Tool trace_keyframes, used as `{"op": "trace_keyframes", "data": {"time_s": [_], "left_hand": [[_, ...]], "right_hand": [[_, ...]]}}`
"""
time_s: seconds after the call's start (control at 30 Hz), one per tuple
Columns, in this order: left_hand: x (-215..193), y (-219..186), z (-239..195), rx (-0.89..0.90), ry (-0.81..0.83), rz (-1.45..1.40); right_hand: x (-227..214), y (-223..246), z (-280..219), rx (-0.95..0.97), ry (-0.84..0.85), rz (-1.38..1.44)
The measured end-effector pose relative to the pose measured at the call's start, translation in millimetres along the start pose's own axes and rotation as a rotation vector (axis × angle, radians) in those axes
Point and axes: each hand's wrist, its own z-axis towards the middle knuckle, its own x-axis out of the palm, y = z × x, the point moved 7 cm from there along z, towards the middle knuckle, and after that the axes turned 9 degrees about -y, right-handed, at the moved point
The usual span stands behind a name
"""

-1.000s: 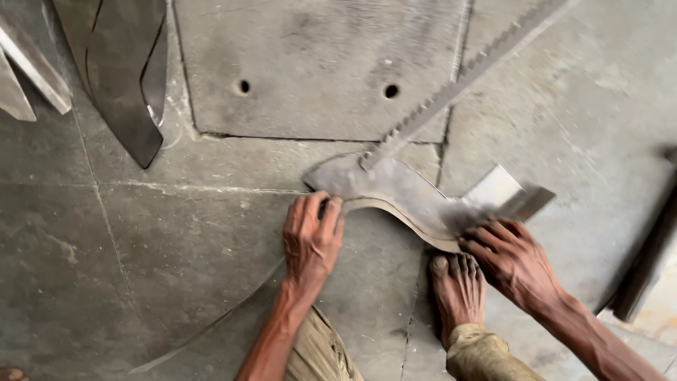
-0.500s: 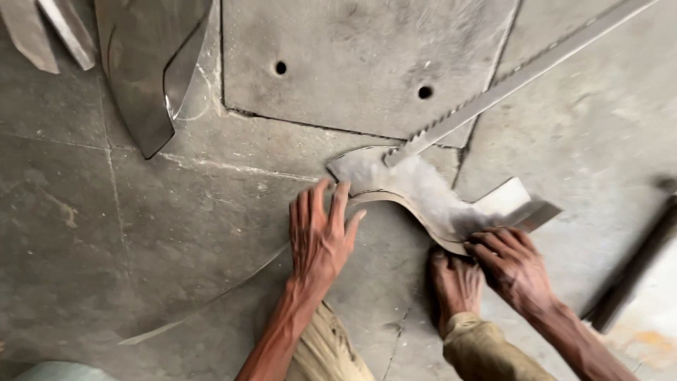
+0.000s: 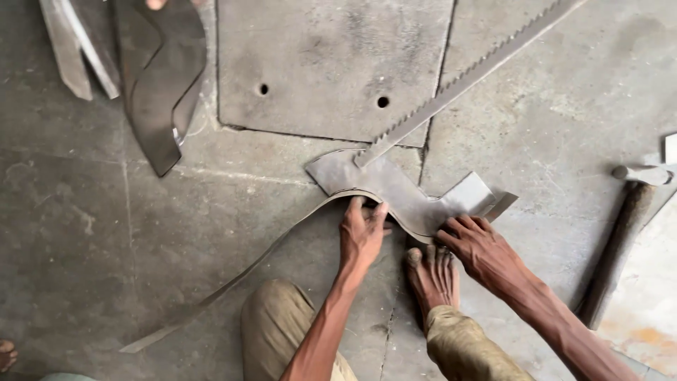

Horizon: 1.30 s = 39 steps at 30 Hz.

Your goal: The recorder is seen measuring, shaping, and fitting metal strips onto a curved metal base on the floor, using a hammer and collaborating with another person.

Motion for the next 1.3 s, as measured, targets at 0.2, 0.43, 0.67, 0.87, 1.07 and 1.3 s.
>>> {"op": "trace_keyframes", "data": {"time_s": [0.2,0.43,0.67,0.87,1.07,1.3], "left_hand": [[0.6,-5.7,-0.2,-0.067,0.000,-0.078],[-3.3,-17.3,-4.7,-0.024,-0.001,-0.036],[-2.1,-20.6,-7.4,-0.031,-0.006,0.013],[-4.4,-17.7,-11.4,-0.083,-0.007,0.018],[-9.9,-45.0,-35.5,0.168,0.123,0.575],[20.5,-119.4,-23.7,1.300,0.179,0.991]], "right_hand": [[-54.4,20.0,45.7,0.030,-0.114,0.205],[-43.0,25.3,64.2,0.087,-0.062,0.269],[-38.4,27.8,65.5,0.162,-0.028,0.214],[-34.1,29.3,67.5,0.170,-0.003,0.194],[-36.8,29.0,67.9,0.195,0.018,0.208],[-32.5,25.9,62.8,0.140,-0.068,0.223]]}}
